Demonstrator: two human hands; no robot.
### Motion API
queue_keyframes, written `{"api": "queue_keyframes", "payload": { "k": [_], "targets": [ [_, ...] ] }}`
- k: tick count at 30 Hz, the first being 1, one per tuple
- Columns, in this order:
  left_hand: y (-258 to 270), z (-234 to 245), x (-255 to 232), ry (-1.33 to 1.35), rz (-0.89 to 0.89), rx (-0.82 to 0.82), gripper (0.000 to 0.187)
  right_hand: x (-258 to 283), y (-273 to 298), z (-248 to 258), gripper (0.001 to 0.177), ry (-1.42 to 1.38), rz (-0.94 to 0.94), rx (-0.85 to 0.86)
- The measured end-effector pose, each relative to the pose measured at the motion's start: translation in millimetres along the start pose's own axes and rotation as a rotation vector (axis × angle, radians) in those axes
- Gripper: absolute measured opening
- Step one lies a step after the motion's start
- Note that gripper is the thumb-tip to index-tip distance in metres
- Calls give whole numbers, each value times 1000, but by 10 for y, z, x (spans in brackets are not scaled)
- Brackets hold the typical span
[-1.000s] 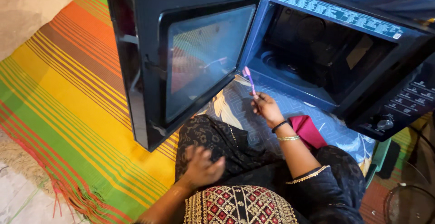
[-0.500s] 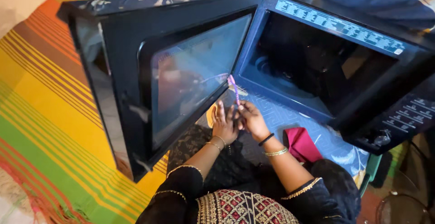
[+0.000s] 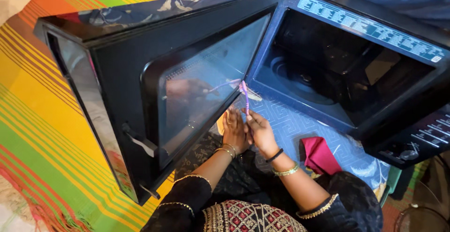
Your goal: The person cleans a black microwave oven placed on a patterned mat. They use a pink cloth to wipe the exterior and interior surfaces, and a toothbrush to scrub the control panel and door edges.
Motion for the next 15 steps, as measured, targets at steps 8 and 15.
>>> {"api": "queue_keyframes", "payload": {
  "k": [8,15],
  "targets": [
    [54,72,26,190,-68,-327,101,66,52,64,41,10,-47,-4],
    [63,147,16,224,-79,-351,85,262,187,74,38,-9,-90,96]
  ]
}}
Point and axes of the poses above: each hand's wrist, its own y-axis away from the middle knuckle, its own z-axis out of the back of the hand, x = y × z, the point moved 7 cm from there along -y, towards the middle knuckle, and after that the axes turned 1 degree about y, right-handed, at the moved point
